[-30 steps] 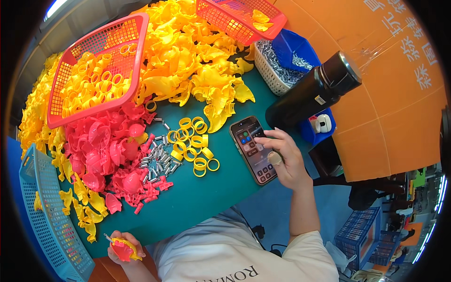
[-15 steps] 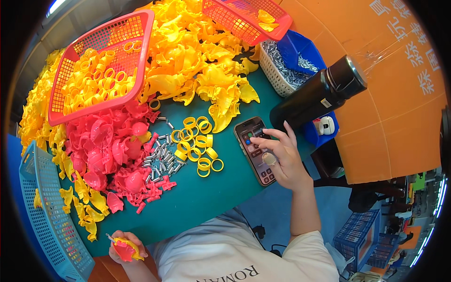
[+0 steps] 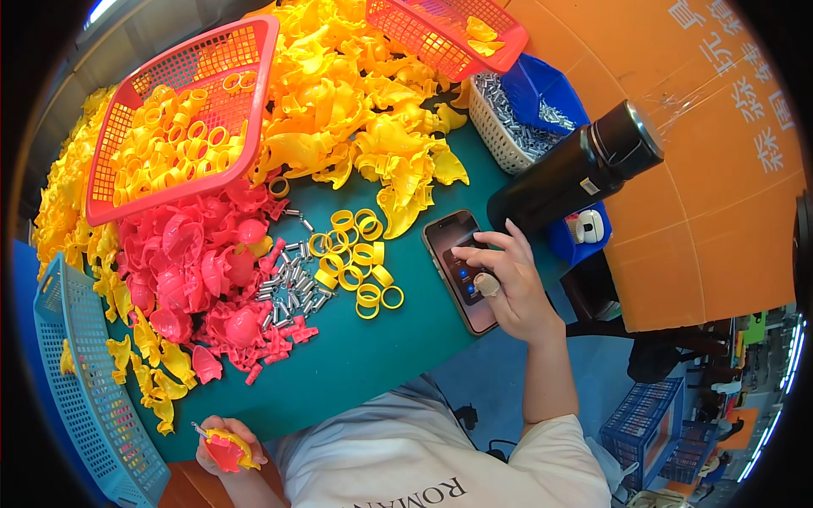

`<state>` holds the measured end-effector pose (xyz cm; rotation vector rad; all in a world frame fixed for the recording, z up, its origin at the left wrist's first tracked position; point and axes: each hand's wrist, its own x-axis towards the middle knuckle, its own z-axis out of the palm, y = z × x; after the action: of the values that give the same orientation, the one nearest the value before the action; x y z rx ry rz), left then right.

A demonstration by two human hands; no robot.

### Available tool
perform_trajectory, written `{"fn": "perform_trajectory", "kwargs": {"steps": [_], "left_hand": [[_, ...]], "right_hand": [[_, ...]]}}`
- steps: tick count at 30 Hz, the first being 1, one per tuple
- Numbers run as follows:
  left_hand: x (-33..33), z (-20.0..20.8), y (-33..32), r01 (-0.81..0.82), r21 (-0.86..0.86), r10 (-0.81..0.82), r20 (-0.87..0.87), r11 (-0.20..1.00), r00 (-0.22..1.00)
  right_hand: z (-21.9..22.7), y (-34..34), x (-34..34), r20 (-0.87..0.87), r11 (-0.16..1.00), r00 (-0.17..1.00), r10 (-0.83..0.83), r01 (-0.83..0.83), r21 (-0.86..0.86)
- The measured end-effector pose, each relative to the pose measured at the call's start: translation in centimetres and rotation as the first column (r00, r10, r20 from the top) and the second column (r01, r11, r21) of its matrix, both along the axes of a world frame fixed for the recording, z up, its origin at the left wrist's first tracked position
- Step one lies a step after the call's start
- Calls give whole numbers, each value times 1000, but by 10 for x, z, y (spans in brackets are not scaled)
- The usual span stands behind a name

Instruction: Assembling plastic yellow and pink toy ducks at a workbench.

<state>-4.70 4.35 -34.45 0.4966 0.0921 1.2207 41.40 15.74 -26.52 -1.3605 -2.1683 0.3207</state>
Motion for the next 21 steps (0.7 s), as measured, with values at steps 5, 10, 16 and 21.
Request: {"fn": "perform_trajectory", "kwargs": {"steps": [5, 10, 16, 21], "left_hand": [[1, 1, 1, 6, -7, -6, 20, 1000, 1000], [-3, 1, 0, -35, -37, 29, -152, 999, 988], [-3, 0, -2, -62, -26, 57, -167, 998, 984], [-3, 0, -1, -69, -12, 66, -190, 998, 980]], "right_hand": [[-6, -9, 11, -220, 995, 974, -62, 79, 67], [-10, -21, 22, -215, 979, 965, -151, 176, 103], [-12, -21, 18, -192, 983, 975, -115, 139, 121], [-11, -22, 16, -179, 982, 977, -120, 143, 125]]}}
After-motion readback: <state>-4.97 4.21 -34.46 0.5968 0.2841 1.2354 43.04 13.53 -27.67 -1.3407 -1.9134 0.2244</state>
